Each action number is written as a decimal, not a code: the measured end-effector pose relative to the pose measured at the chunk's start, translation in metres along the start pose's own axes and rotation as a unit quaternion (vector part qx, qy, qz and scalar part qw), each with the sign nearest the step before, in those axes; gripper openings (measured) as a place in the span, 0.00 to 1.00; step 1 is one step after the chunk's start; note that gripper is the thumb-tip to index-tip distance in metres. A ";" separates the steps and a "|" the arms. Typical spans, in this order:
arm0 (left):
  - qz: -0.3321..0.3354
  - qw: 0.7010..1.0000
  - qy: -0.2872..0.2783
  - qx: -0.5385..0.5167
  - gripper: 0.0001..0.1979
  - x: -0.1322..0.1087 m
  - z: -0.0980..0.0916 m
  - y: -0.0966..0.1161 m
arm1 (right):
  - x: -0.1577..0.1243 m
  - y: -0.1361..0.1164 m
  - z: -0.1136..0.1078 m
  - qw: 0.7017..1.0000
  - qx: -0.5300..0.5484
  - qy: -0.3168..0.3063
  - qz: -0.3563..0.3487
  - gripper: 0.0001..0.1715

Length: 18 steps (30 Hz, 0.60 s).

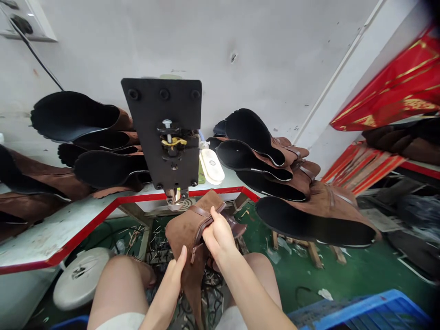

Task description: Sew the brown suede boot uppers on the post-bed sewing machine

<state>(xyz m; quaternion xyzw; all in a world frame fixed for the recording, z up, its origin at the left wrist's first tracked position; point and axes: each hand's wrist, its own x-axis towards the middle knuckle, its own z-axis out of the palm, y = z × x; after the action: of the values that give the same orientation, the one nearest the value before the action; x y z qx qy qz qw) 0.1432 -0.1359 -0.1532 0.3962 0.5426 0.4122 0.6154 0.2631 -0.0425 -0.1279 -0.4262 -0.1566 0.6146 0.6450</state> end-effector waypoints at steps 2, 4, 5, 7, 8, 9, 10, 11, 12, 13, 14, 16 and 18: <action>-0.020 0.998 0.022 -0.063 0.26 0.004 0.002 0.001 | -0.013 -0.005 0.000 0.999 -0.035 -0.003 -0.019 0.28; -0.024 0.993 0.042 -0.108 0.24 0.006 0.005 0.000 | -0.032 -0.010 -0.005 0.991 -0.105 -0.013 -0.079 0.37; -0.025 0.991 0.052 -0.121 0.24 0.007 0.006 0.000 | -0.042 -0.011 -0.010 0.977 -0.174 -0.041 -0.114 0.39; -0.038 0.988 0.075 -0.131 0.26 0.006 0.006 -0.003 | -0.060 -0.009 -0.024 0.915 -0.347 -0.134 -0.156 0.34; -0.047 0.987 0.087 -0.129 0.27 0.005 0.006 -0.006 | -0.066 -0.006 -0.032 0.874 -0.425 -0.173 -0.161 0.28; -0.055 0.986 0.099 -0.123 0.29 0.004 0.006 -0.009 | -0.070 -0.001 -0.040 0.840 -0.480 -0.198 -0.159 0.22; -0.064 0.985 0.109 -0.115 0.31 0.003 0.005 -0.013 | -0.072 0.006 -0.047 0.819 -0.508 -0.212 -0.164 0.17; -0.070 0.985 0.118 -0.105 0.33 0.002 0.005 -0.018 | -0.073 0.013 -0.053 0.804 -0.521 -0.219 -0.186 0.12; -0.077 0.984 0.129 -0.093 0.35 0.001 0.004 -0.022 | -0.073 0.021 -0.059 0.789 -0.527 -0.225 -0.219 0.08; -0.081 0.984 0.139 -0.080 0.37 0.000 0.004 -0.027 | -0.074 0.028 -0.063 0.776 -0.529 -0.230 -0.254 0.07; -0.083 0.984 0.146 -0.067 0.39 -0.001 0.005 -0.031 | -0.075 0.034 -0.066 0.768 -0.528 -0.228 -0.284 0.07; -0.075 0.985 0.152 -0.039 0.41 -0.003 0.008 -0.038 | -0.077 0.041 -0.068 0.766 -0.520 -0.198 -0.321 0.09; -0.056 0.987 0.151 -0.013 0.40 -0.010 0.011 -0.043 | -0.075 0.038 -0.069 0.768 -0.517 -0.165 -0.340 0.09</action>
<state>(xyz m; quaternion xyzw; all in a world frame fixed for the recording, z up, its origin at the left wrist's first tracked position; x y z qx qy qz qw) 0.1573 -0.1602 -0.1887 0.2910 0.6450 0.4392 0.5535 0.2737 -0.1412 -0.1722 -0.5063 -0.6896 0.2417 0.4580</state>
